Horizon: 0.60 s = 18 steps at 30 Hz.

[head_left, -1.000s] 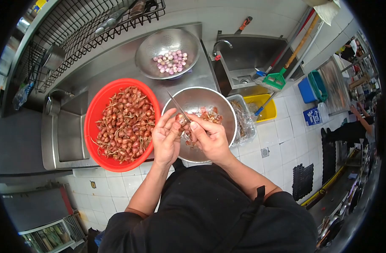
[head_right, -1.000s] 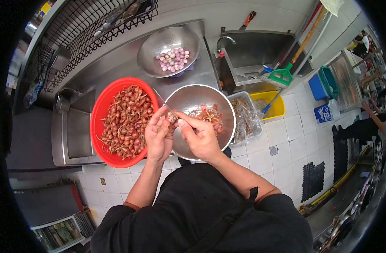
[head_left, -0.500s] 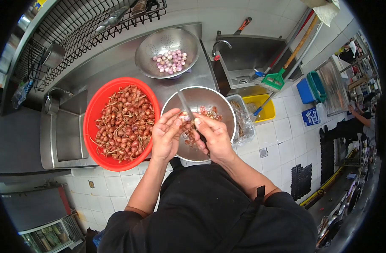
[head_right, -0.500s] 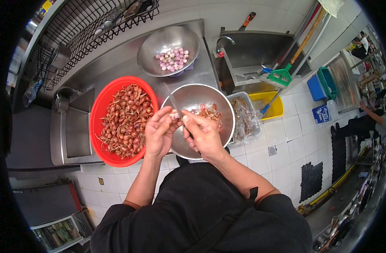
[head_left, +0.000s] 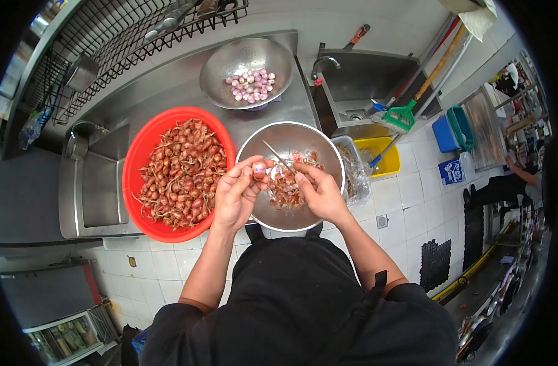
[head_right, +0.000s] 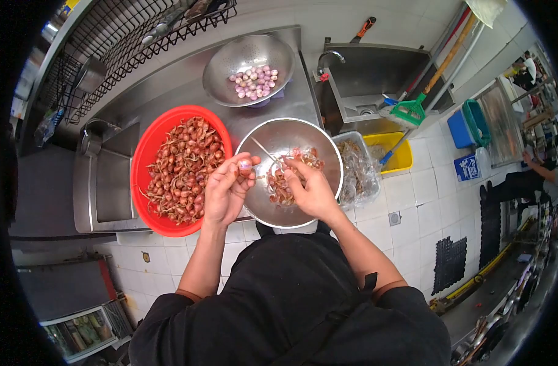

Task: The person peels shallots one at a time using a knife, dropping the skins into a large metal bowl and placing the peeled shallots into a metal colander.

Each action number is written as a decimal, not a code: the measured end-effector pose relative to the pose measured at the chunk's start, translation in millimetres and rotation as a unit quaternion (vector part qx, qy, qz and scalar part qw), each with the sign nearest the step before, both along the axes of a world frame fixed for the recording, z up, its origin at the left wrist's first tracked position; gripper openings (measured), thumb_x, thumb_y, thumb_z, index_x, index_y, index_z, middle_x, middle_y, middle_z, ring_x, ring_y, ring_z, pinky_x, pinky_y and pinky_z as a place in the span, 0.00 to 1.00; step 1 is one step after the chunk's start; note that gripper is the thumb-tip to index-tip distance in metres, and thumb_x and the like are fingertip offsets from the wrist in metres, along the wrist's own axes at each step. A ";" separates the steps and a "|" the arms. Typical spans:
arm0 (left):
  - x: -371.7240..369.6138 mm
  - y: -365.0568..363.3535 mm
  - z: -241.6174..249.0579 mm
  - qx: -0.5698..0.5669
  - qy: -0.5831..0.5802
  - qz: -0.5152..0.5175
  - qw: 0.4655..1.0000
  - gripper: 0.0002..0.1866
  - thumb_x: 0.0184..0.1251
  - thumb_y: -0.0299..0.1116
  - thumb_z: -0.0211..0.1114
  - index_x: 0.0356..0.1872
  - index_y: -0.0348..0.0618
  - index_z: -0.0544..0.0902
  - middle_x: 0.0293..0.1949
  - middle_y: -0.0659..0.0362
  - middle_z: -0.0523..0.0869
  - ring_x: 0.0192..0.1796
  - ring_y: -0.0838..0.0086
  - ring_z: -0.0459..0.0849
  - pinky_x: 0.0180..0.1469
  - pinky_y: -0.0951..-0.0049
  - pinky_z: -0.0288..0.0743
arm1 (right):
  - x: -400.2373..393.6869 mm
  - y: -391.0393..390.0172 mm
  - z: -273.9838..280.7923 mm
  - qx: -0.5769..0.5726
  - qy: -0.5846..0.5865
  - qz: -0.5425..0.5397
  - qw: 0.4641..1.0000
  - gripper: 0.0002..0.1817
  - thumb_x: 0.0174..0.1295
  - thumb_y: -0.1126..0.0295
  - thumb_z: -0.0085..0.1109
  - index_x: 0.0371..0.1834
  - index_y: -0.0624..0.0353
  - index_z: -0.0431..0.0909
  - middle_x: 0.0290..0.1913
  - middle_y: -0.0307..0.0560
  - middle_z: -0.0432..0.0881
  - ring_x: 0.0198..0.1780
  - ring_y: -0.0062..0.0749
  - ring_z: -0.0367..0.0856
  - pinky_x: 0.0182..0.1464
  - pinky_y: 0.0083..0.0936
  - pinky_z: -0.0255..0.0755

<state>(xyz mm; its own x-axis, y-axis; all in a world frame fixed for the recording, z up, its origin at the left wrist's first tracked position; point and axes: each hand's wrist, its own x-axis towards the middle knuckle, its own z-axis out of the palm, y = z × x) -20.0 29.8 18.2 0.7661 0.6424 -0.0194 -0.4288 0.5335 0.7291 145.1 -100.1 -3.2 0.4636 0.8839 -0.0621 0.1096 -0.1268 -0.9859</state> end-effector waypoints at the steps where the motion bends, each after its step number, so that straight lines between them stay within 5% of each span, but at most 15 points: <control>1: 0.4 -0.5 1.9 -0.005 0.004 -0.006 1.000 0.17 0.76 0.30 0.56 0.60 0.33 0.75 0.53 0.48 0.84 0.44 0.74 0.83 0.48 0.75 0.79 | -3.5 0.4 7.4 0.000 0.001 -0.001 1.000 0.17 0.71 0.69 0.52 0.58 0.69 0.76 0.37 0.53 0.85 0.35 0.33 0.82 0.43 0.31 0.76; 3: 1.1 -2.9 4.0 -0.010 0.009 -0.015 1.000 0.16 0.76 0.28 0.57 0.60 0.33 0.76 0.53 0.49 0.84 0.44 0.75 0.83 0.48 0.76 0.78 | -10.0 -0.6 28.6 0.099 0.086 0.023 0.991 0.20 0.72 0.72 0.53 0.65 0.67 0.72 0.34 0.34 0.79 0.32 0.13 0.73 0.36 0.15 0.70; 4: 2.1 -5.3 4.5 0.016 0.030 -0.007 0.999 0.16 0.75 0.27 0.59 0.60 0.32 0.77 0.52 0.50 0.84 0.44 0.76 0.82 0.48 0.76 0.77 | -10.8 -2.1 38.6 0.099 0.087 0.021 0.991 0.20 0.72 0.72 0.53 0.65 0.67 0.72 0.34 0.34 0.79 0.32 0.13 0.73 0.36 0.15 0.70; 6: 3.2 -7.5 3.6 0.042 0.051 -0.002 0.998 0.16 0.73 0.26 0.60 0.59 0.32 0.77 0.51 0.52 0.85 0.43 0.77 0.82 0.48 0.76 0.77 | -11.0 -4.0 52.5 0.052 0.073 0.096 0.991 0.22 0.69 0.76 0.55 0.66 0.67 0.71 0.46 0.52 0.85 0.44 0.30 0.85 0.52 0.26 0.76; 9: 5.8 -8.9 1.2 0.063 0.046 0.010 0.997 0.16 0.73 0.26 0.61 0.59 0.31 0.77 0.48 0.55 0.84 0.41 0.77 0.81 0.47 0.78 0.77 | -20.9 9.4 37.4 0.212 -0.070 0.071 0.972 0.25 0.68 0.76 0.55 0.69 0.64 0.69 0.37 0.44 0.82 0.36 0.22 0.81 0.44 0.20 0.76; 11: 7.1 -11.0 5.0 0.085 0.057 0.027 0.994 0.16 0.73 0.25 0.61 0.58 0.31 0.79 0.46 0.56 0.85 0.40 0.77 0.81 0.46 0.77 0.76 | -24.8 8.5 38.4 0.208 -0.036 0.049 0.976 0.24 0.67 0.76 0.55 0.67 0.64 0.72 0.36 0.43 0.83 0.35 0.22 0.82 0.43 0.19 0.75; 13: 7.6 -12.7 8.1 0.103 0.067 0.034 0.992 0.16 0.72 0.25 0.61 0.58 0.31 0.78 0.45 0.56 0.85 0.40 0.77 0.81 0.45 0.77 0.76 | -21.9 5.5 32.9 0.155 -0.143 0.054 0.976 0.21 0.67 0.76 0.55 0.64 0.63 0.76 0.41 0.49 0.86 0.39 0.28 0.84 0.47 0.22 0.76; 18: 5.8 -11.2 8.4 0.123 0.095 0.029 0.987 0.16 0.72 0.25 0.62 0.58 0.31 0.78 0.46 0.55 0.85 0.40 0.77 0.81 0.45 0.76 0.76 | -24.3 13.2 23.8 0.187 -0.106 -0.005 0.977 0.18 0.68 0.75 0.56 0.61 0.61 0.79 0.36 0.44 0.84 0.36 0.22 0.80 0.43 0.20 0.74</control>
